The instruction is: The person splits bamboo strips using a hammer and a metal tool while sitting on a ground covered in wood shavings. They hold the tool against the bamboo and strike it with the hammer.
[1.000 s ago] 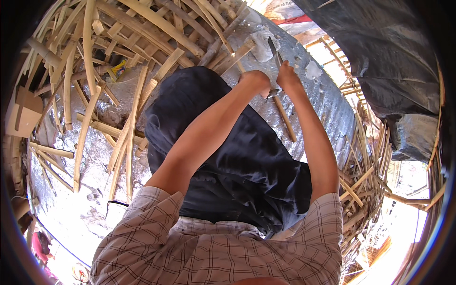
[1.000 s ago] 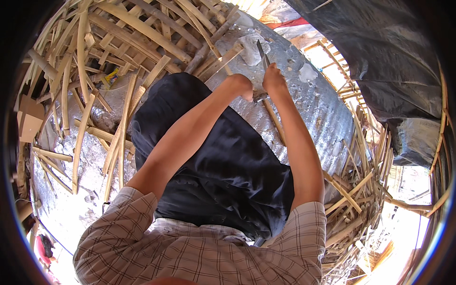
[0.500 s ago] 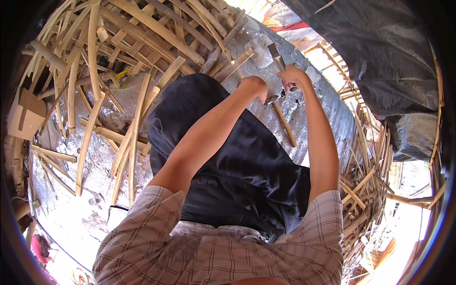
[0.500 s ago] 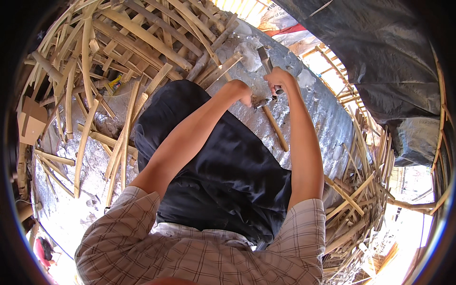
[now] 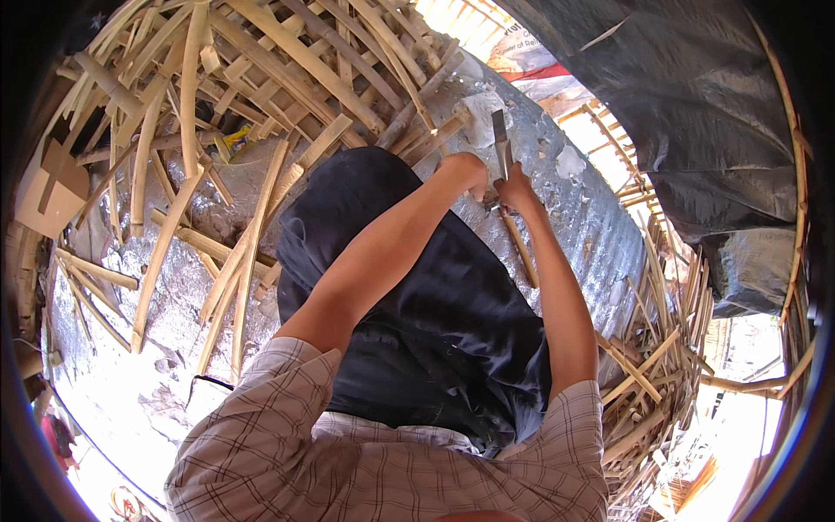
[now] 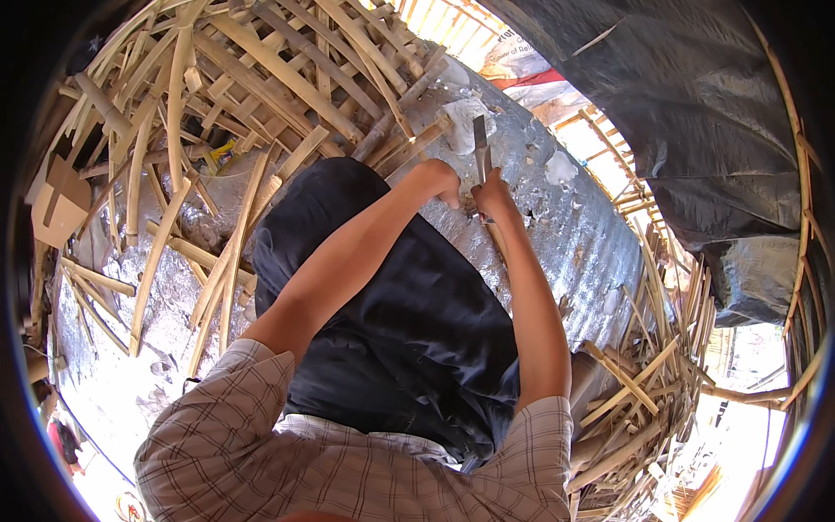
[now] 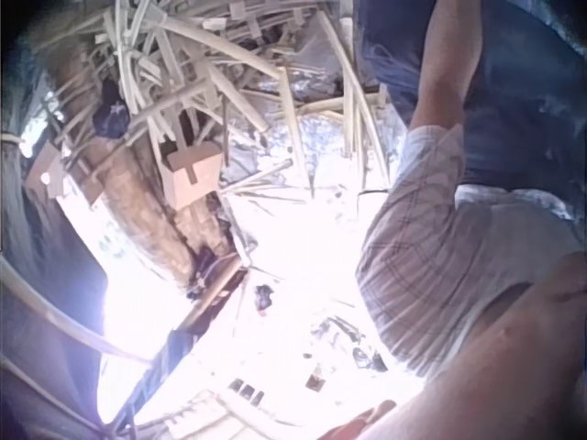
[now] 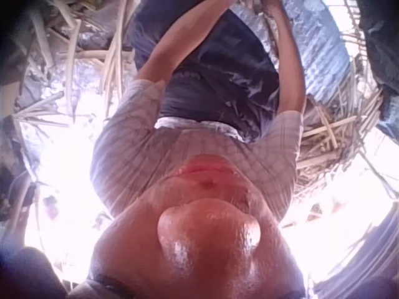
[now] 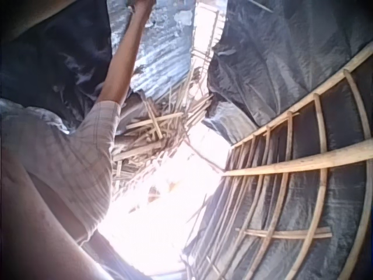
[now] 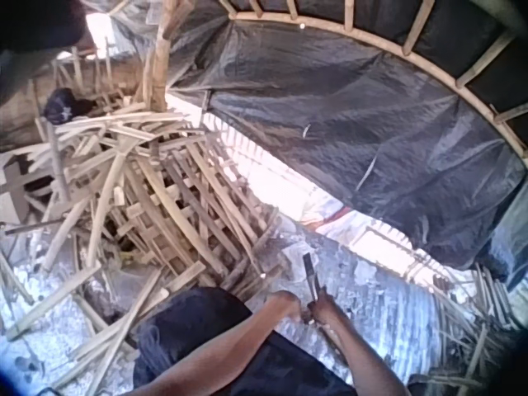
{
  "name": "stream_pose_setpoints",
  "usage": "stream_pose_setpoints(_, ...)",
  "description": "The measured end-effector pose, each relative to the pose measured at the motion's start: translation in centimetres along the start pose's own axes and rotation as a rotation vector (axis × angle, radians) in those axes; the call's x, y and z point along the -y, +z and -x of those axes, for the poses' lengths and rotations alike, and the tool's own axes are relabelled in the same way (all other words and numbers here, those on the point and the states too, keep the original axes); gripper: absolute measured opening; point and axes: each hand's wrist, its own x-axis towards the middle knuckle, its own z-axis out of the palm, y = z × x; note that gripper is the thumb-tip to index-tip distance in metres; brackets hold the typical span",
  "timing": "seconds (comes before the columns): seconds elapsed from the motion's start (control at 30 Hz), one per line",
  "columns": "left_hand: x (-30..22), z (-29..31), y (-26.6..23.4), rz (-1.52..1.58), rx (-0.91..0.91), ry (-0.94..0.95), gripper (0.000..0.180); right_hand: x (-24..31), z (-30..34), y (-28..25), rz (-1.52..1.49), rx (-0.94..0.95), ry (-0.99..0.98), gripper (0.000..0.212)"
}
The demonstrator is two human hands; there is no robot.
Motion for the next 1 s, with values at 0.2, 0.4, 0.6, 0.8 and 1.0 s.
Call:
stream_pose_setpoints(0.2, 0.5, -1.3, 0.1, -0.002, -0.003, -0.004, 0.034, 0.8, 2.8, -0.7, 0.081, -0.024, 0.015, 0.053)
stream_pose_setpoints(0.4, -0.1, -0.8, 0.0, -0.027, 0.020, 0.022, 0.037, 1.1, 2.0, -1.4, 0.305, -0.113, 0.030, 0.061)
stream_pose_setpoints(0.6, -0.7, -0.7, 0.0, -0.059, 0.059, -0.032, 0.043, 4.2, 1.6, -4.1, 0.311, -0.012, -0.001, 0.036)
stream_pose_setpoints(0.8, -1.4, -1.1, 0.5, -0.059, 0.026, -0.033, 0.043, 4.7, 0.5, -3.5, 0.312, -0.032, 0.038, 0.038)
stream_pose_setpoints(1.0, -1.2, -1.2, 1.2, -0.060, -0.012, 0.030, 0.043, 4.6, -1.3, -1.3, 0.347, -0.102, 0.058, 0.044)
